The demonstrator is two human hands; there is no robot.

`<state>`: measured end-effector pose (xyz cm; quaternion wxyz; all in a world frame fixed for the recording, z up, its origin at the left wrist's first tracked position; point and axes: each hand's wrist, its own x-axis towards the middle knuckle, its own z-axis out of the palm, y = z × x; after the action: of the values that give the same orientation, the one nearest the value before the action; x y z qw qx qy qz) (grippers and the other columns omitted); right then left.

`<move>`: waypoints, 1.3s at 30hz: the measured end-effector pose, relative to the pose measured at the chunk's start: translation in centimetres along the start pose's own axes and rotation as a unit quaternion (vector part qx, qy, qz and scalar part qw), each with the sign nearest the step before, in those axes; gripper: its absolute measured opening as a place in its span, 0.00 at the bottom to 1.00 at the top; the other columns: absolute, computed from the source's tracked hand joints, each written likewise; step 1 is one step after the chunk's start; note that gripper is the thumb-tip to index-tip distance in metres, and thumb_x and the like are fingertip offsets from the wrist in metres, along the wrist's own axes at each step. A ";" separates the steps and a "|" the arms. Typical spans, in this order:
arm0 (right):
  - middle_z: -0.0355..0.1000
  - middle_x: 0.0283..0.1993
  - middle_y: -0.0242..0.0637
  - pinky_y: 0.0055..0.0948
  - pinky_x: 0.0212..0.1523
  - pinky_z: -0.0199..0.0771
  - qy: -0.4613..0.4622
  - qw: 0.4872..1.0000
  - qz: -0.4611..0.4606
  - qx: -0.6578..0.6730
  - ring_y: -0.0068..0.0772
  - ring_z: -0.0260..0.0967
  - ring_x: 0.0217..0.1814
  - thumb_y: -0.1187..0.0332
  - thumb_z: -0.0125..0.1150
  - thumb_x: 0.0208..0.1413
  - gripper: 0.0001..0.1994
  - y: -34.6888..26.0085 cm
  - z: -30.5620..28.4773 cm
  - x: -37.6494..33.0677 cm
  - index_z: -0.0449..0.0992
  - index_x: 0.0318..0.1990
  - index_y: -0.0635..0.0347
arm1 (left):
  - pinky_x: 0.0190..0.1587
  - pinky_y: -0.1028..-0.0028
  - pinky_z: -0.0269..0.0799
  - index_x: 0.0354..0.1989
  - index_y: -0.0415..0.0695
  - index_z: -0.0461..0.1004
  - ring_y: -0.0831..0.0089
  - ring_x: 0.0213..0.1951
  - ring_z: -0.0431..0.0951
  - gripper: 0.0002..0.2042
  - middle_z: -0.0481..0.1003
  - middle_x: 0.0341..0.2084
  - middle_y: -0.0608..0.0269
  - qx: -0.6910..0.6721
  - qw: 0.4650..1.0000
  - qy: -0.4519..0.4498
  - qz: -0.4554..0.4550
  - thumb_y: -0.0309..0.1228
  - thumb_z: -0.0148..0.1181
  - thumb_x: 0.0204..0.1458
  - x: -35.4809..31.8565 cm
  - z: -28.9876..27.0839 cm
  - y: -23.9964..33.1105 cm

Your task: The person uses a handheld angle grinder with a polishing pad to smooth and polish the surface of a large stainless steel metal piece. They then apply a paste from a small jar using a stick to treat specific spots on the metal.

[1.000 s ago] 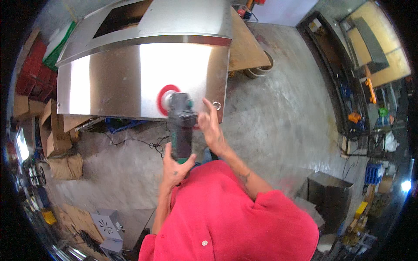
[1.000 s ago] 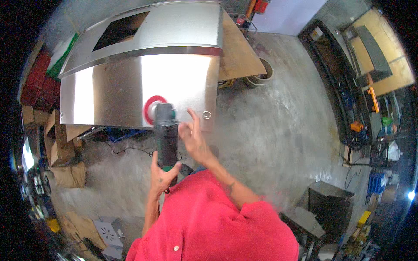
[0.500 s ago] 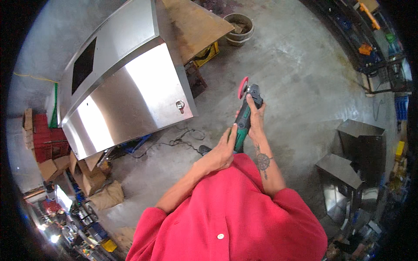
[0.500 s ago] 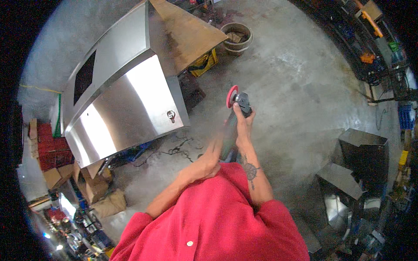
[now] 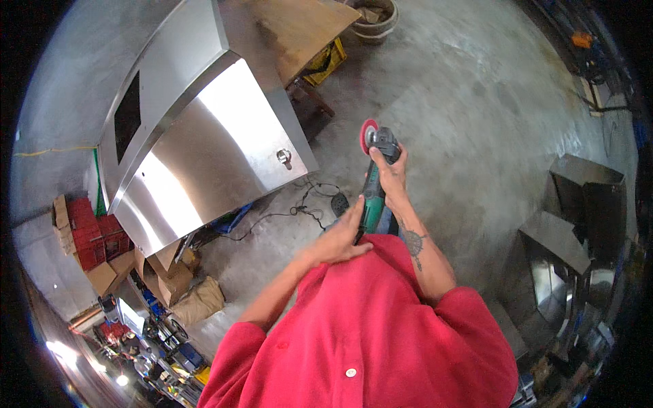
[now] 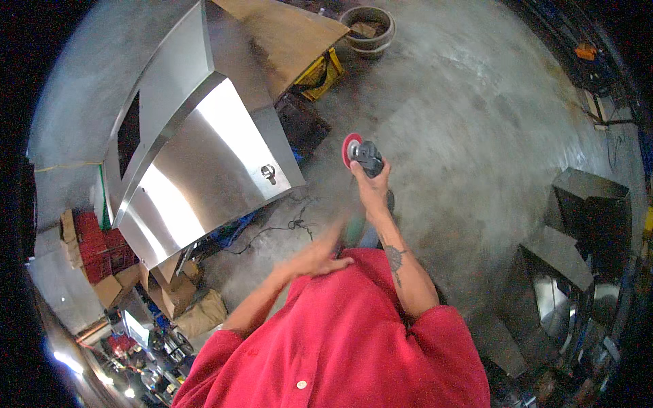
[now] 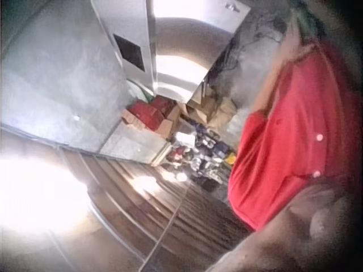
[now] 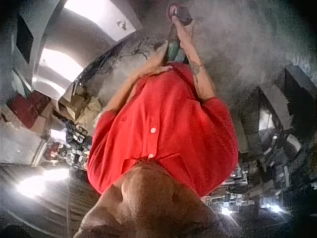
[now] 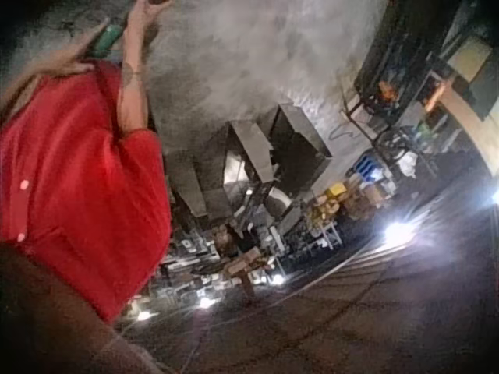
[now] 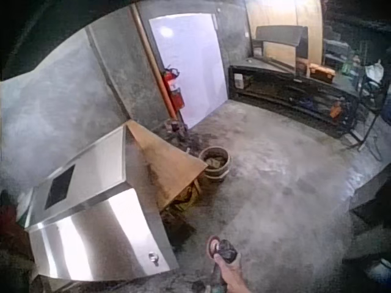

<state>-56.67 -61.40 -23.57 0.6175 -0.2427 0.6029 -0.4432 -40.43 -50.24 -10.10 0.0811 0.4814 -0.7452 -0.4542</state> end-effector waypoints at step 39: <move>0.76 0.60 0.66 0.53 0.59 0.80 0.051 0.982 -0.087 -0.162 0.64 0.80 0.60 0.48 0.74 0.62 0.47 6.4 7.3 -8.0 0.50 0.78 0.57 | 0.68 0.54 0.66 0.72 0.43 0.71 0.44 0.66 0.71 0.35 0.73 0.65 0.47 0.521 0.811 0.260 0.049 0.56 0.63 0.66 8.5 -45.8 -23.1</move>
<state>-47.03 -53.26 -23.53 0.4976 -0.3682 0.6738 -0.4035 -4.47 -87.24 -3.93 0.0314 0.5148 -0.8437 0.1490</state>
